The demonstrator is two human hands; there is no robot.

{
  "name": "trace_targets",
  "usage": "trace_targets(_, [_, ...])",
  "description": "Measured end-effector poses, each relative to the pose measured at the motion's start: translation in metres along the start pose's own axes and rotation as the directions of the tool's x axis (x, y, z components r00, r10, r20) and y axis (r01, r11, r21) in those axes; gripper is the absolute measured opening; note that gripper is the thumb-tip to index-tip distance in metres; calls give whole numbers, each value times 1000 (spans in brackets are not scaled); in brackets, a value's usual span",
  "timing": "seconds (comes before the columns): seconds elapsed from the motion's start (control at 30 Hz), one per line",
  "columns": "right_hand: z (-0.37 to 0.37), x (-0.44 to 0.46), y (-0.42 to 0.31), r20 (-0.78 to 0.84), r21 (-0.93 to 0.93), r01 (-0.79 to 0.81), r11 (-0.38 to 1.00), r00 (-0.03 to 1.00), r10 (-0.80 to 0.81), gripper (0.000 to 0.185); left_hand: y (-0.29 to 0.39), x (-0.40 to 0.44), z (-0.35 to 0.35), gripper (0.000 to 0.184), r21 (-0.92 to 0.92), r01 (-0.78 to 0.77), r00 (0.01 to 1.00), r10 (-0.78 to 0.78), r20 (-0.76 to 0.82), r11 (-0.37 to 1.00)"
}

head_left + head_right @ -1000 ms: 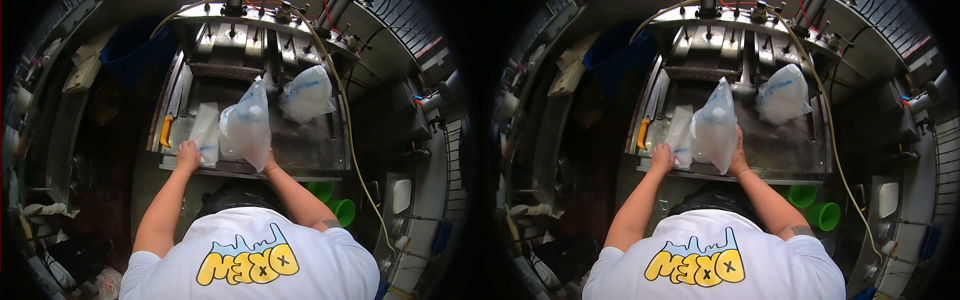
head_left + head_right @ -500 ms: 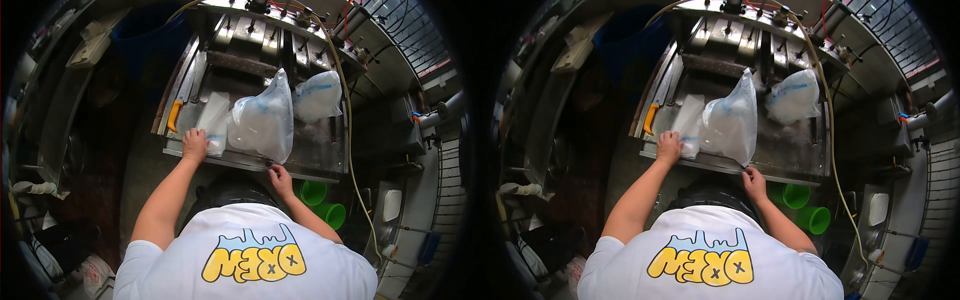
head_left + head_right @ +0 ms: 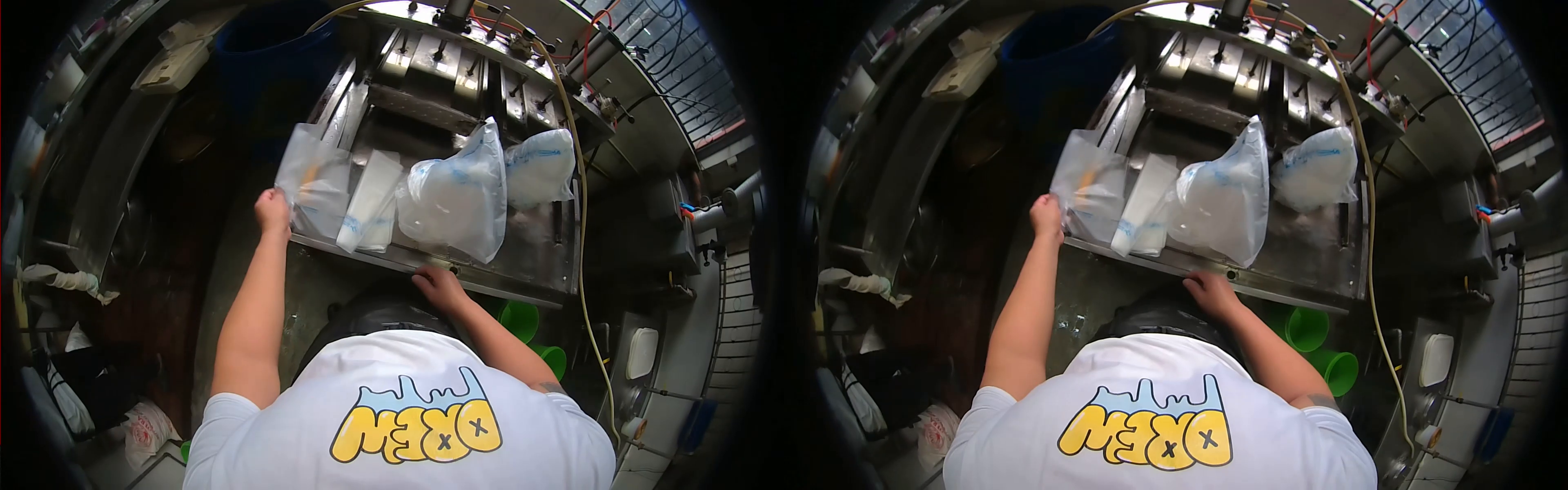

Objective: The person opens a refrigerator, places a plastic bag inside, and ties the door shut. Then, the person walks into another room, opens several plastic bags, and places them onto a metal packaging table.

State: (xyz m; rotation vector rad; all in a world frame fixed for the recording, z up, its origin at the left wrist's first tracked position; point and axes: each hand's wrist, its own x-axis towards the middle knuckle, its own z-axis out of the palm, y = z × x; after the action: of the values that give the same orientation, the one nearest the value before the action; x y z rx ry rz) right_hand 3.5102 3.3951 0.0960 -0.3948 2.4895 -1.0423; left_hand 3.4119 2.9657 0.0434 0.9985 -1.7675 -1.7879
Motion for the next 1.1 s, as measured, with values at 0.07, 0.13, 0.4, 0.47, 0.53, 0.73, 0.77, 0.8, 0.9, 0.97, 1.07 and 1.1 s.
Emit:
trace_targets(0.07, [6,8,-15,23,22,28,999,999,-29,32,45,-7,-18,28,76,-119,980,129,-148,990])
trace_targets(0.13, [14,21,-28,49,43,55,998,997,-57,32,75,-13,-40,31,124,-246,951,264,-159,961])
trace_targets(0.4, [28,67,-168,217,767,-130,628,974,-64,34,121,-169,-67,7,262,-782,619,653,437,566])
trace_targets(0.47, [33,76,-182,218,841,-142,522,972,-87,33,106,-197,-73,9,262,-864,485,571,663,429])
trace_targets(0.53, [41,83,-187,192,778,-105,619,978,-76,32,98,-213,-81,18,307,-823,543,501,674,478])
trace_targets(0.73, [45,72,-173,140,563,41,826,980,-144,33,70,-197,-127,29,228,-553,780,401,481,802])
trace_targets(0.77, [37,63,-184,145,556,38,830,979,-142,33,60,-190,-132,31,221,-460,848,351,398,860])
trace_targets(0.8, [27,52,-194,240,623,-98,776,968,-70,31,34,-176,-138,31,209,-329,899,238,369,921])
trace_targets(0.9, [27,26,-200,360,817,-281,503,931,-65,29,3,-155,-139,48,156,114,909,-166,381,981])
trace_targets(0.97, [28,18,-190,395,910,-361,204,903,-166,32,-32,-148,-120,73,158,524,708,-531,465,837])
trace_targets(1.07, [11,-1,-222,397,918,-384,103,902,-169,32,-25,-178,-87,79,-52,886,127,-134,983,460])
trace_targets(1.1, [13,-2,-206,376,926,-366,98,919,-120,31,-15,-191,-73,72,-86,896,126,-64,990,435])
